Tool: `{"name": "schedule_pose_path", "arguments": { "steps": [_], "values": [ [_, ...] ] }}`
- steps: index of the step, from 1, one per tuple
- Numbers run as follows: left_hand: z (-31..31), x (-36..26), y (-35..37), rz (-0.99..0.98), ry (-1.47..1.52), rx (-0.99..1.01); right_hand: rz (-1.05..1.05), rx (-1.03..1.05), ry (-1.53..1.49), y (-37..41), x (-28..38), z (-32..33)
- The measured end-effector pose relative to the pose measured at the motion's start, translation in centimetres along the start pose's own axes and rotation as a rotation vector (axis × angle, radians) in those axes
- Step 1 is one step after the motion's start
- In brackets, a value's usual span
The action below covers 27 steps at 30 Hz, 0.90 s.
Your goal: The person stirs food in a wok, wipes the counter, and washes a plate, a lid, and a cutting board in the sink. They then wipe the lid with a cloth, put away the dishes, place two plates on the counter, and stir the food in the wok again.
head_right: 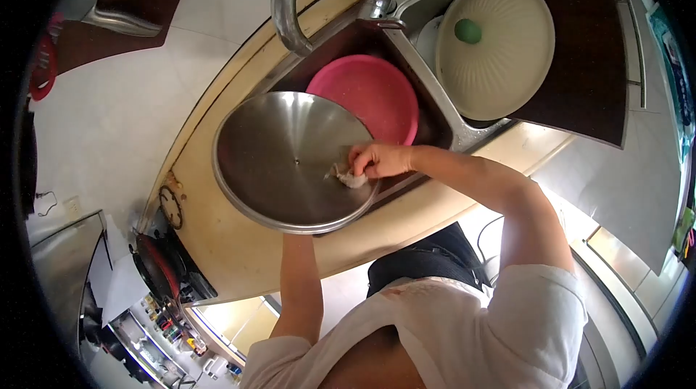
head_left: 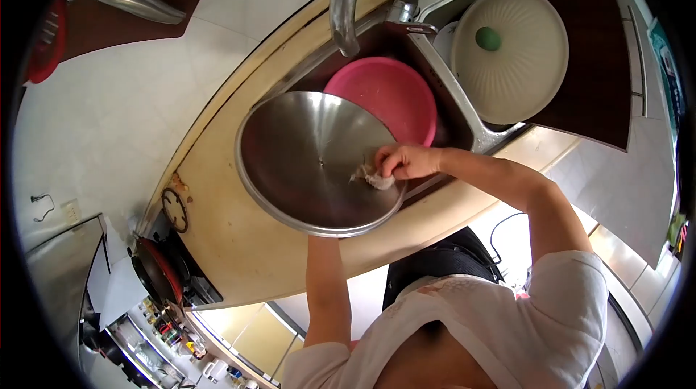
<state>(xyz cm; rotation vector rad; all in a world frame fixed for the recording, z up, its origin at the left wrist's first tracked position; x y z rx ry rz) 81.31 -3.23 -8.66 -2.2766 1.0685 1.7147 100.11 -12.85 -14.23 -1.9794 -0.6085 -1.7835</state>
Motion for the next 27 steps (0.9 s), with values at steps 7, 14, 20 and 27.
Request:
{"name": "schedule_pose_path", "arguments": {
  "steps": [7, 14, 20, 27],
  "values": [
    [-1.7, -4.1, 2.1, -0.155, -0.141, 0.034, -0.235, -0.234, 0.76, -2.2, -2.1, 3.8],
    [-2.3, -6.5, 2.4, -0.308, -0.206, -0.252, -0.398, -0.33, 0.209, -2.5, 7.4, 3.4],
    [-1.5, -9.2, 3.6, -0.276, -0.371, -0.492, 0.256, -0.327, -0.281, 0.0, 21.0, -0.7],
    [-4.5, -13.3, 6.5, -0.511, -1.021, -0.558, 0.099, -0.555, -0.434, -1.4, 17.7, -1.7]
  ]
}}
Point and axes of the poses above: each hand's wrist, its own y-axis away from the middle knuckle, its own z-axis out of the back of the hand, x = y × z, the point moved 1 cm from there along -y, towards the middle knuckle, and after that the axes turned 12 degrees about x, right-handed, at the moved point
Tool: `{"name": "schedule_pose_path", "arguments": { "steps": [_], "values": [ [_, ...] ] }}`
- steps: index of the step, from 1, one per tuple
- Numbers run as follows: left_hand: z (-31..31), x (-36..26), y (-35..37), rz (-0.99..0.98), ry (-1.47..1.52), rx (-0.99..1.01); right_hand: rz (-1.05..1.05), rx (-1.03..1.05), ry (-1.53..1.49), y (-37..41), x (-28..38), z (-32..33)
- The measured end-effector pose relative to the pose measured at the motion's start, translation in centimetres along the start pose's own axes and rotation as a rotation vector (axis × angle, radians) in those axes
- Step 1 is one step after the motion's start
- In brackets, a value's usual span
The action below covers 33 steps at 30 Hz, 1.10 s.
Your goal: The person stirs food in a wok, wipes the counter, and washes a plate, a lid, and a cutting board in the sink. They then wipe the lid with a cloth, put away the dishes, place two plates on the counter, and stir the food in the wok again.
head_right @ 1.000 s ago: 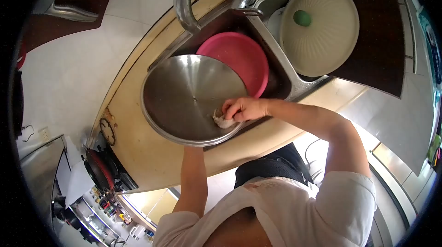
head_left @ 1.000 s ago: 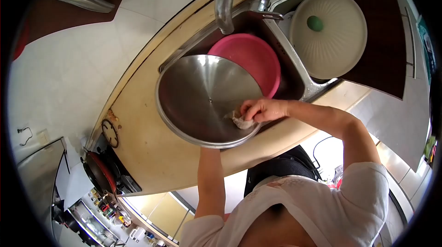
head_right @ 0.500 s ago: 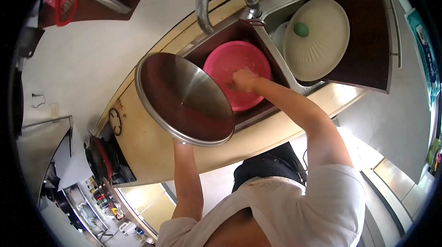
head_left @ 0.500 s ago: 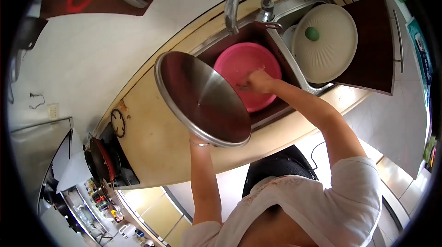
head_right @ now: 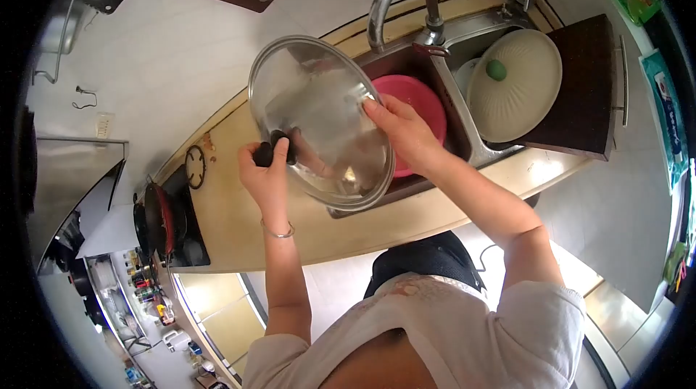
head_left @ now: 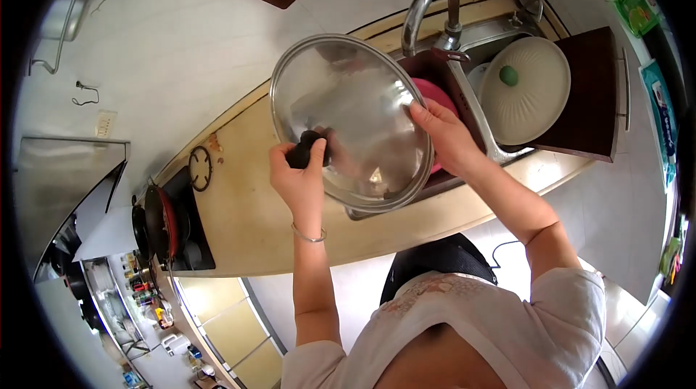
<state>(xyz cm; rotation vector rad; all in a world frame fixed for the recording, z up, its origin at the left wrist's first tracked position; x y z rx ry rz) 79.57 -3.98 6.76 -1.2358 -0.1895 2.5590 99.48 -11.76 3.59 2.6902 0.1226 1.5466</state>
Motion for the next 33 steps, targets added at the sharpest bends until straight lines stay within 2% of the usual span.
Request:
{"name": "schedule_pose_path", "arguments": {
  "steps": [2, 3, 4, 5, 7, 9, 10, 12, 14, 16, 17, 19, 21, 22, 23, 24, 26, 27, 29, 30, 32, 33],
  "values": [
    [1.0, -1.1, 0.2, -0.04, -0.043, 0.053, 0.065, -0.111, -0.253, -0.5, -2.1, -0.1],
    [1.3, -1.3, 0.4, -0.078, -0.083, 0.109, 0.066, -0.105, -0.253, -0.8, -3.5, 0.4],
    [2.2, -0.6, 0.6, -0.096, -0.074, 0.245, 0.064, -0.052, -0.389, -1.0, -5.0, 1.1],
    [3.4, 0.3, 0.3, -0.093, -0.077, 0.243, 0.061, 0.0, -0.524, -1.4, -6.2, 1.7],
    [6.5, 2.3, -0.4, -0.363, -0.33, 0.147, 0.022, -0.048, -0.551, -2.0, -8.0, 2.5],
    [9.3, 6.6, -0.9, -0.023, -0.378, -0.062, -0.133, -0.044, -0.642, -2.5, -9.5, 3.3],
    [10.5, 7.9, -0.8, -0.023, -0.378, -0.047, -0.161, -0.046, -0.661, -3.1, -10.4, 3.8],
    [11.3, 10.5, 0.4, 0.485, 1.019, 0.342, -0.236, 0.021, -0.681, -4.4, -11.4, 3.9],
    [11.0, 11.5, 1.9, 0.493, 0.997, 0.3, -0.298, 0.024, -0.674, -5.9, -12.8, 4.3],
    [9.8, 11.2, 2.3, 0.498, 0.977, 0.246, -0.26, 0.013, -0.424, -7.0, -13.3, 4.7],
    [9.2, 10.1, 2.6, 0.501, 0.957, 0.175, -0.265, 0.004, -0.425, -7.3, -13.3, 5.5],
    [8.5, 8.7, 2.7, 0.522, 0.927, 0.112, -0.407, -0.005, -0.134, -7.8, -13.5, 7.4],
    [8.0, 8.4, 2.8, 0.559, 0.811, 0.094, -0.602, -0.21, 1.005, -9.5, -17.6, 13.6],
    [7.5, 8.6, 3.1, 0.566, 0.806, 0.093, -0.578, -0.287, 1.19, -9.1, -18.7, 15.5],
    [7.0, 8.7, 3.6, 0.391, 0.66, 0.11, -0.553, -0.364, 1.37, -8.6, -19.8, 16.6],
    [6.3, 8.6, 3.8, 0.21, 0.519, 0.127, -0.555, -0.366, 1.367, -8.6, -21.1, 17.2],
    [4.9, 7.7, 3.1, 0.235, 0.605, 0.137, -0.751, -0.519, 1.344, -8.0, -23.6, 17.8],
    [4.3, 7.4, 2.7, 0.257, 0.693, 0.14, -0.757, -0.518, 1.341, -7.7, -24.2, 17.6],
    [3.8, 8.0, 2.5, 0.296, 0.745, 0.143, -0.836, -0.105, 1.262, -7.3, -25.6, 16.8],
    [3.5, 8.2, 2.5, 0.329, 0.799, 0.141, -0.835, -0.099, 1.258, -7.0, -25.4, 16.9],
    [3.0, 8.3, 2.7, 0.307, 0.858, 0.175, -0.613, -0.078, 1.522, -6.1, -24.3, 17.7],
    [2.8, 8.1, 2.7, 0.283, 0.919, 0.217, -0.605, -0.072, 1.518, -5.9, -24.0, 17.5]
  ]
}}
Point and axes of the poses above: each hand's wrist, its own y-axis away from the middle knuckle, its own z-axis out of the back of the hand, x = y × z, the point moved 1 cm from there along -y, towards the middle knuckle, and after that the axes turned 12 degrees about x, right-handed, at the moved point
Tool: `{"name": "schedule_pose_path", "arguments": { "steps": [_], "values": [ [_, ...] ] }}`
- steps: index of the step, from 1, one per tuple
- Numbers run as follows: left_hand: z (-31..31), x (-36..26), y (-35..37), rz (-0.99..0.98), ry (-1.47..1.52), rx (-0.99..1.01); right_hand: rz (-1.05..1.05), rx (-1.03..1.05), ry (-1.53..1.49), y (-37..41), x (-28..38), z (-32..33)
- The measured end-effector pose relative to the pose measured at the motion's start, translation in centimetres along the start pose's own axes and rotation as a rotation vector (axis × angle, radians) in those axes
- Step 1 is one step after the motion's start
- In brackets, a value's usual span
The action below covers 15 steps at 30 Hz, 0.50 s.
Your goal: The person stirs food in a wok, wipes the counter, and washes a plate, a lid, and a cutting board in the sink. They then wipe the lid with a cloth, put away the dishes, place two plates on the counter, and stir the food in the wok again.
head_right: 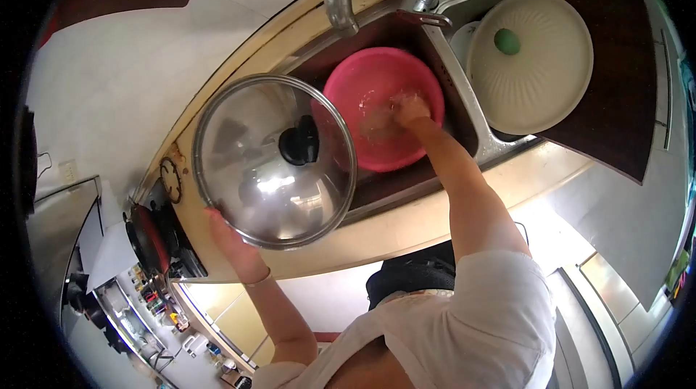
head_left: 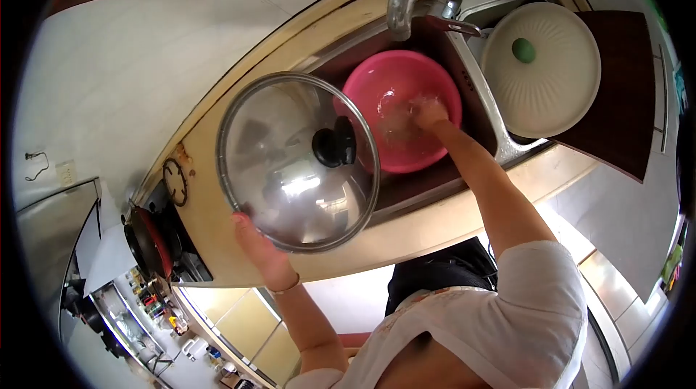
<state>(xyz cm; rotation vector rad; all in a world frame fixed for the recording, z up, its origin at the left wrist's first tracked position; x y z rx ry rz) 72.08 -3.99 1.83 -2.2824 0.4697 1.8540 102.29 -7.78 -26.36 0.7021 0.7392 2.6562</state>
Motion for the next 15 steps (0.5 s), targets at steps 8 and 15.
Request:
{"name": "schedule_pose_path", "arguments": {
  "steps": [8, 15],
  "values": [
    [-4.0, 1.3, -0.3, 0.03, -0.245, -0.246, 0.298, 0.263, -0.401, 7.7, 5.7, 4.8],
    [-7.8, 2.1, -0.4, 0.008, -0.292, -0.347, 0.658, -0.051, -0.93, 19.8, 15.4, 11.4]
  ]
}}
Point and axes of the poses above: each hand's wrist, its own y-axis away from the middle knuckle, its own z-axis out of the back of the hand, x = y × z, the point moved 1 cm from there along -y, towards the middle knuckle, and after that the axes turned 12 degrees about x, right-handed, at the moved point
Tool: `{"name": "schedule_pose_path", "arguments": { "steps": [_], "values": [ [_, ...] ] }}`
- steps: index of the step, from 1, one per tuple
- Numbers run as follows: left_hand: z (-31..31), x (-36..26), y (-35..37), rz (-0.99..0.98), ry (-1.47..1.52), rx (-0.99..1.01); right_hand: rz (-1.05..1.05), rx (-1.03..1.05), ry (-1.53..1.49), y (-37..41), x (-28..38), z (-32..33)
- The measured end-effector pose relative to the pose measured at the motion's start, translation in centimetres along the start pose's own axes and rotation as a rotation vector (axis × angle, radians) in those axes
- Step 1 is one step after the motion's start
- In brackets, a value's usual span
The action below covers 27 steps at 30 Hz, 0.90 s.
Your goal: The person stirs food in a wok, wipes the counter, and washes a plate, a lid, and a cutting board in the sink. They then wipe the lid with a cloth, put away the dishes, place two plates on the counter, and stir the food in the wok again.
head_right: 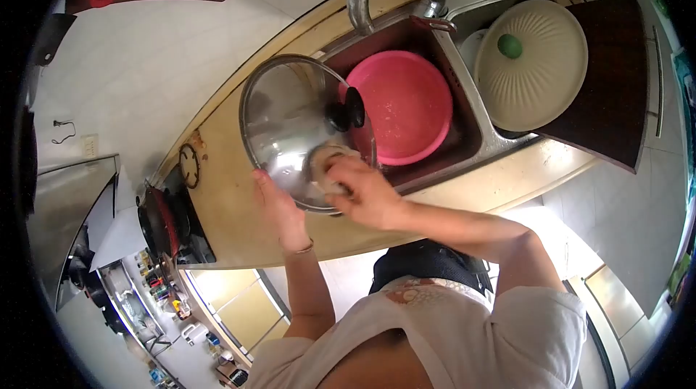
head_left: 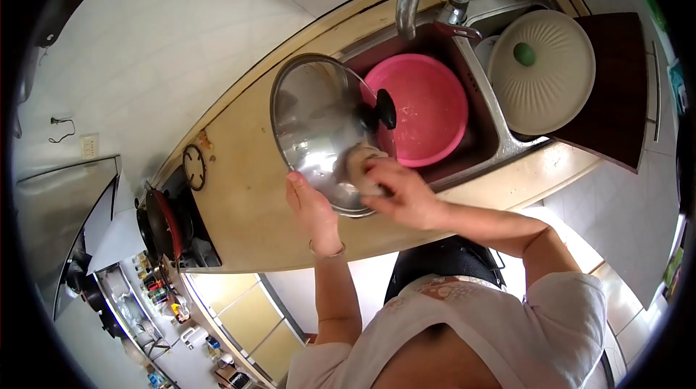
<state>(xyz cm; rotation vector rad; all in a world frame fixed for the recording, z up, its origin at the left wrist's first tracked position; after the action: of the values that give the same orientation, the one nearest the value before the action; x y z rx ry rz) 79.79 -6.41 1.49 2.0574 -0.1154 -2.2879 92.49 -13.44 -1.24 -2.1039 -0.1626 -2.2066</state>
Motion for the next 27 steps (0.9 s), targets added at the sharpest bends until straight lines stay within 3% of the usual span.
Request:
{"name": "schedule_pose_path", "arguments": {
  "steps": [2, 5, 7, 9, 12, 14, 16, 18, 20, 24, 25, 26, 27],
  "values": [
    [0.3, 1.9, -0.5, 0.011, 0.123, -0.038, 0.392, -0.197, 0.175, -1.0, -0.2, -2.3],
    [-0.9, 0.2, 0.3, 0.035, 0.289, 0.112, 0.518, -0.16, 0.393, -3.8, 0.0, -2.2],
    [-0.8, 0.2, 0.4, 0.045, 0.33, 0.076, 0.519, -0.145, 0.442, -6.7, 0.7, -1.4],
    [0.7, 1.4, 0.2, -0.037, -0.063, 0.173, 0.516, -0.099, 0.525, -9.6, 1.3, 0.5],
    [0.1, 0.1, 0.7, -0.008, 0.091, 0.192, 0.562, 0.11, 0.822, -14.3, -0.4, 4.5],
    [0.2, -0.2, 0.8, 0.002, 0.157, 0.169, 0.281, 0.122, 0.481, -15.9, -2.4, 7.2],
    [1.5, -0.3, 0.8, 0.124, 0.222, 0.057, 0.161, 0.047, 0.376, -16.0, -6.2, 9.4],
    [1.3, -1.3, 0.7, 0.088, 0.289, 0.07, 0.069, -0.031, 0.233, -13.2, -9.0, 10.4],
    [1.2, -1.3, 0.6, 0.059, 0.354, 0.078, -0.083, -0.246, 0.275, -9.3, -10.8, 9.3],
    [0.2, -0.5, 0.4, 0.023, 0.441, 0.061, 0.177, -0.377, 0.736, -2.6, -13.4, 5.7],
    [-0.2, -0.4, 0.3, 0.028, 0.468, 0.034, 0.085, -0.396, 0.588, -0.8, -9.1, 4.6],
    [-0.5, -0.2, 0.1, 0.031, 0.469, 0.035, 0.14, -0.363, 0.649, 0.5, -8.2, 3.5],
    [-0.7, 0.0, -0.2, 0.039, 0.474, 0.016, 0.037, -0.479, 0.417, 1.2, -7.7, 1.7]
  ]
}}
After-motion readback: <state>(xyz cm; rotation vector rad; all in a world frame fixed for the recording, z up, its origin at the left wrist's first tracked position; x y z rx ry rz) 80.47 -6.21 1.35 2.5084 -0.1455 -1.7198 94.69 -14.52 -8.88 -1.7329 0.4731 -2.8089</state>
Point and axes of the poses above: each hand's wrist, its own y-axis away from the middle knuckle, its own z-axis out of the back of the hand, x = y × z, the point moved 1 cm from there along -y, towards the middle knuckle, and after that the axes turned 12 degrees about x, right-handed, at the moved point
